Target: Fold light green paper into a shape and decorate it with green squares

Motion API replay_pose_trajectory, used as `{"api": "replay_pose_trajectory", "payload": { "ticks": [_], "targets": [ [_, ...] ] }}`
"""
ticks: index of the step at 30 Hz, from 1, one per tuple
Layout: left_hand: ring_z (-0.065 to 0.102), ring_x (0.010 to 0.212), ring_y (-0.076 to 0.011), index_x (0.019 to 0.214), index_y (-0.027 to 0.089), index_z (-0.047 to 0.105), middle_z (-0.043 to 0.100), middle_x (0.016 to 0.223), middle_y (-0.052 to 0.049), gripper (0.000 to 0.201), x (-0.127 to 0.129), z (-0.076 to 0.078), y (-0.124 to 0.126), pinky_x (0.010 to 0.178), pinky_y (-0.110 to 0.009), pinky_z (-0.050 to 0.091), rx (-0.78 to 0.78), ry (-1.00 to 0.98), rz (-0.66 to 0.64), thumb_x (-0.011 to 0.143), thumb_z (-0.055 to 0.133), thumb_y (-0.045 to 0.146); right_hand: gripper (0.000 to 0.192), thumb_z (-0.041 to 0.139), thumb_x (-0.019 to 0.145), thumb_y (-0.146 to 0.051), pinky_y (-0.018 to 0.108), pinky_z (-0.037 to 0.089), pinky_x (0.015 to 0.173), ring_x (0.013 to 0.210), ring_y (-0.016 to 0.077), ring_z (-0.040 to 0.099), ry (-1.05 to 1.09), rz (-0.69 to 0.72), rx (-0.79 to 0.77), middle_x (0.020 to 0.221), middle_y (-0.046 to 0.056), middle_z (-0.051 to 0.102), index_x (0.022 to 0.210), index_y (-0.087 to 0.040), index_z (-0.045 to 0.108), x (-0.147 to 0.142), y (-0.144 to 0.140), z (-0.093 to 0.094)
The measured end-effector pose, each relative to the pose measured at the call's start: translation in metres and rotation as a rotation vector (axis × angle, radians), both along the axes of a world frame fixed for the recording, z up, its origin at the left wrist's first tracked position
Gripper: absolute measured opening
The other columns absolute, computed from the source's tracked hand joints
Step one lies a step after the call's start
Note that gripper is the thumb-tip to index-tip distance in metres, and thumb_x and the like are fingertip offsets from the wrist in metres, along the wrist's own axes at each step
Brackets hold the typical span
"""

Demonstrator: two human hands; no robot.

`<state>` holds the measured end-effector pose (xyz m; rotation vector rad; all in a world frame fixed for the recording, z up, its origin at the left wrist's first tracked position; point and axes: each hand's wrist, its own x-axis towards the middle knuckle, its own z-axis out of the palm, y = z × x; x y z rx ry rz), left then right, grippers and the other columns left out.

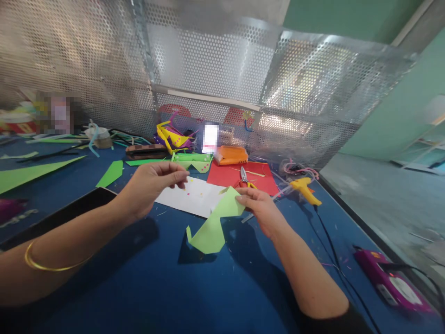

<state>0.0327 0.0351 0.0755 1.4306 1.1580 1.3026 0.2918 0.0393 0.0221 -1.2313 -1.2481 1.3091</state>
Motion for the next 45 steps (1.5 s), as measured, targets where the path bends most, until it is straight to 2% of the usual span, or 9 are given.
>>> {"api": "replay_pose_trajectory", "payload": {
  "ticks": [7, 15, 17, 19, 23, 26, 30, 37, 45],
  "targets": [
    [0.056, 0.061, -0.0113, 0.066, 0.017, 0.068, 0.066, 0.067, -0.001, 0.019, -0.003, -0.038, -0.029, 0.061, -0.025, 0.036, -0.392, -0.13, -0.17, 0.074, 0.074, 0.034, 0.034, 0.075, 0.069, -0.04, 0.039, 0.053, 0.077, 0.079, 0.0216, 0.07, -0.253, 0.03, 0.082, 0.088, 0.007, 0.076, 0.096, -0.019, 0.073, -0.005, 0.002, -0.013],
    [0.054, 0.061, -0.0108, 0.067, 0.016, 0.068, 0.063, 0.064, 0.0, 0.019, 0.001, -0.047, -0.029, 0.063, -0.025, 0.036, -0.526, -0.287, -0.247, 0.067, 0.081, 0.03, 0.021, 0.074, 0.067, -0.025, 0.045, 0.045, 0.083, 0.085, 0.0279, 0.066, -0.66, -0.169, 0.299, 0.09, 0.007, 0.074, 0.088, -0.024, 0.073, 0.007, 0.004, -0.016],
    [0.052, 0.06, -0.01, 0.068, 0.016, 0.068, 0.062, 0.063, 0.001, 0.021, 0.0, -0.047, -0.03, 0.062, -0.024, 0.036, -0.535, -0.327, -0.299, 0.065, 0.083, 0.029, 0.024, 0.07, 0.073, -0.026, 0.045, 0.045, 0.085, 0.092, 0.0285, 0.064, -0.739, -0.208, 0.43, 0.101, 0.007, 0.072, 0.097, -0.025, 0.073, 0.002, -0.004, -0.009],
    [0.05, 0.058, -0.0097, 0.066, 0.016, 0.064, 0.06, 0.061, 0.001, 0.026, 0.0, -0.046, -0.032, 0.059, -0.023, 0.035, -0.537, -0.373, -0.385, 0.064, 0.084, 0.032, 0.024, 0.064, 0.082, -0.027, 0.042, 0.046, 0.086, 0.097, 0.0261, 0.063, -0.779, -0.22, 0.662, 0.107, 0.006, 0.07, 0.105, -0.027, 0.071, -0.009, -0.015, 0.001],
    [0.044, 0.052, -0.0086, 0.057, 0.016, 0.054, 0.05, 0.055, 0.004, 0.039, 0.001, -0.045, -0.037, 0.053, -0.022, 0.032, -0.582, -0.526, -0.632, 0.062, 0.085, 0.039, 0.013, 0.065, 0.087, -0.023, 0.036, 0.049, 0.083, 0.087, 0.0197, 0.065, -0.659, -0.16, 0.989, 0.09, 0.003, 0.071, 0.096, -0.027, 0.072, -0.044, -0.042, 0.023],
    [0.039, 0.05, -0.0072, 0.059, 0.015, 0.054, 0.046, 0.054, 0.005, 0.041, 0.0, -0.046, -0.039, 0.048, -0.021, 0.029, -0.639, -0.606, -0.706, 0.06, 0.086, 0.039, 0.012, 0.068, 0.085, -0.018, 0.037, 0.046, 0.09, 0.078, 0.0159, 0.065, -0.687, -0.027, 1.139, 0.084, 0.0, 0.072, 0.094, -0.026, 0.072, -0.068, -0.054, 0.034],
    [0.035, 0.049, -0.0073, 0.065, 0.014, 0.058, 0.047, 0.053, 0.004, 0.042, -0.002, -0.048, -0.039, 0.045, -0.02, 0.025, -0.649, -0.557, -0.676, 0.059, 0.086, 0.046, 0.01, 0.065, 0.088, -0.019, 0.039, 0.043, 0.096, 0.071, 0.0131, 0.065, -0.705, 0.019, 1.158, 0.079, -0.002, 0.072, 0.091, -0.025, 0.072, -0.083, -0.057, 0.037],
    [0.036, 0.048, -0.0072, 0.064, 0.015, 0.059, 0.048, 0.052, 0.004, 0.047, 0.0, -0.053, -0.038, 0.044, -0.021, 0.025, -0.681, -0.5, -0.691, 0.054, 0.086, 0.052, 0.02, 0.063, 0.088, -0.014, 0.04, 0.044, 0.093, 0.071, 0.0137, 0.067, -0.642, 0.018, 1.126, 0.078, -0.003, 0.072, 0.095, -0.03, 0.073, -0.084, -0.058, 0.026],
    [0.04, 0.046, -0.0075, 0.065, 0.016, 0.06, 0.051, 0.05, 0.005, 0.044, 0.005, -0.055, -0.038, 0.044, -0.022, 0.026, -0.691, -0.501, -0.641, 0.056, 0.086, 0.049, 0.011, 0.063, 0.084, -0.011, 0.038, 0.048, 0.085, 0.063, 0.0132, 0.063, -0.654, -0.05, 1.132, 0.069, -0.002, 0.069, 0.079, -0.021, 0.065, -0.087, -0.06, 0.017]
  ]
}}
